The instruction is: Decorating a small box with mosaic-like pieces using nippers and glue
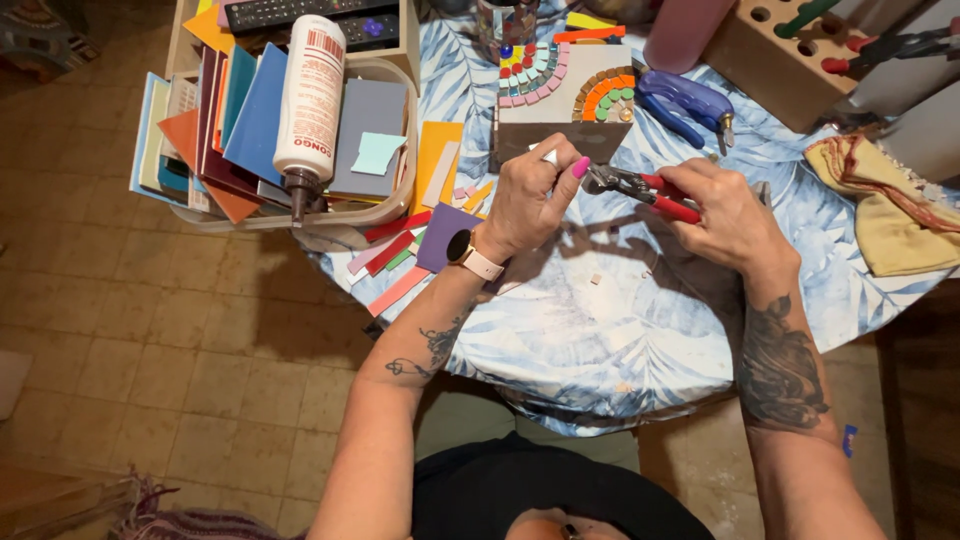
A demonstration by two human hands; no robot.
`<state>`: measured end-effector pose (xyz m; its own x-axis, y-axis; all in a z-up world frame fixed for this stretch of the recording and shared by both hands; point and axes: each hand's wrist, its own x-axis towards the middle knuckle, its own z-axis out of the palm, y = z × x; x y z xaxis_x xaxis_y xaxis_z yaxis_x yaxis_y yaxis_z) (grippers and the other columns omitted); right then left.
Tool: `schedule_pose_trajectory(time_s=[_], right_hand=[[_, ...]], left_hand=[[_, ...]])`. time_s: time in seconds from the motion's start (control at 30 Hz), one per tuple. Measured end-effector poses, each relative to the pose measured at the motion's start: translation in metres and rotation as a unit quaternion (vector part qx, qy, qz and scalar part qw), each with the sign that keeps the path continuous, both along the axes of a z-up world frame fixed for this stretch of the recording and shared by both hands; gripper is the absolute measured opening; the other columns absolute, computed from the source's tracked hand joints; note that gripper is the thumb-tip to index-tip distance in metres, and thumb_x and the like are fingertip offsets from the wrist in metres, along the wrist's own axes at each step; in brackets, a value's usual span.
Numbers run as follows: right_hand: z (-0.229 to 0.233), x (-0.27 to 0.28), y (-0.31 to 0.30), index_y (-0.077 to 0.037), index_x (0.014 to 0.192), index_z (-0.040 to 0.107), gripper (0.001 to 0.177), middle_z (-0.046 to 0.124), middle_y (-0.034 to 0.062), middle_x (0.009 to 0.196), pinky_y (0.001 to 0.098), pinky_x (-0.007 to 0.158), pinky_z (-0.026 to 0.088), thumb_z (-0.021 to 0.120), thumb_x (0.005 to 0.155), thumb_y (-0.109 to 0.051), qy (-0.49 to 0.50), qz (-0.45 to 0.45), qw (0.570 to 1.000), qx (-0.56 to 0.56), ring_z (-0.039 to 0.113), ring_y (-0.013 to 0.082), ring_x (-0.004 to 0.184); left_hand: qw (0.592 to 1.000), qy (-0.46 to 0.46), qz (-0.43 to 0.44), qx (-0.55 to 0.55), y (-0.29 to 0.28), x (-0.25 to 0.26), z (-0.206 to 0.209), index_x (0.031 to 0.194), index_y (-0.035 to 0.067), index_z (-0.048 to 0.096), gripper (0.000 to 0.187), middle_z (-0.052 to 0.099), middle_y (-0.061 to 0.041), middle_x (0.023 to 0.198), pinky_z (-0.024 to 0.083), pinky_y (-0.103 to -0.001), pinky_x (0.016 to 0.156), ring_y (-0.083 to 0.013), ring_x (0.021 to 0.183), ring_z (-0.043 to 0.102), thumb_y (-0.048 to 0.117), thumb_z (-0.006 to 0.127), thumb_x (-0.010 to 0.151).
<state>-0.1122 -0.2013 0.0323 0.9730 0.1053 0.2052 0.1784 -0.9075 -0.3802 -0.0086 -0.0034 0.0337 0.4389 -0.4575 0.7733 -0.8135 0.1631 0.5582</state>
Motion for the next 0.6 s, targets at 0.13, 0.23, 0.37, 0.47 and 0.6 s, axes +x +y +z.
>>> schedule_pose_trajectory(time_s=[0.13,0.23,0.37,0.47,0.6], right_hand=[[0.000,-0.001,0.000,0.001,0.101,0.053,0.031,0.054,0.0148,0.088,0.0383,0.063,0.040,0.053,0.076,-0.017,0.004,-0.002,1.000,0.003,0.052,0.0295,0.073],[0.001,-0.001,-0.001,0.000,0.104,0.053,0.034,0.054,0.0152,0.089,0.0384,0.063,0.040,0.052,0.074,-0.016,0.006,-0.004,1.000,0.007,0.051,0.0303,0.073],[-0.009,0.001,-0.007,-0.002,0.098,0.056,0.030,0.056,0.0173,0.085,0.0386,0.063,0.044,0.056,0.070,-0.013,-0.018,-0.006,0.999,0.043,0.054,0.0333,0.073],[-0.017,0.001,-0.012,-0.004,0.098,0.059,0.034,0.057,0.0190,0.083,0.0386,0.063,0.048,0.061,0.064,-0.009,-0.039,-0.013,0.996,0.080,0.057,0.0363,0.074],[-0.017,0.001,-0.012,-0.004,0.097,0.059,0.034,0.057,0.0195,0.081,0.0387,0.062,0.047,0.061,0.064,-0.009,-0.036,-0.018,0.996,0.082,0.057,0.0362,0.073]], left_hand=[[1.000,0.001,-0.022,-0.003,0.000,0.001,0.001,0.060,0.001,0.036,0.034,0.041,-0.003,0.064,0.031,-0.028,0.048,-0.0151,0.053,0.040,0.017,0.036,0.090],[1.000,0.002,-0.031,-0.002,0.001,0.001,0.002,0.061,0.001,0.036,0.033,0.040,-0.003,0.064,0.031,-0.028,0.048,-0.0155,0.054,0.039,0.018,0.035,0.090],[1.000,0.008,-0.019,0.000,-0.004,0.007,-0.009,0.066,0.006,0.042,0.028,0.037,-0.004,0.060,0.036,-0.027,0.046,-0.0202,0.049,0.042,0.021,0.038,0.089],[1.000,0.013,-0.012,-0.011,-0.005,0.009,-0.013,0.068,0.010,0.046,0.023,0.035,-0.003,0.055,0.040,-0.025,0.044,-0.0243,0.044,0.045,0.022,0.043,0.088],[1.000,0.013,-0.013,-0.012,-0.004,0.008,-0.010,0.068,0.010,0.046,0.023,0.035,-0.004,0.055,0.040,-0.025,0.043,-0.0238,0.044,0.044,0.021,0.043,0.088]])
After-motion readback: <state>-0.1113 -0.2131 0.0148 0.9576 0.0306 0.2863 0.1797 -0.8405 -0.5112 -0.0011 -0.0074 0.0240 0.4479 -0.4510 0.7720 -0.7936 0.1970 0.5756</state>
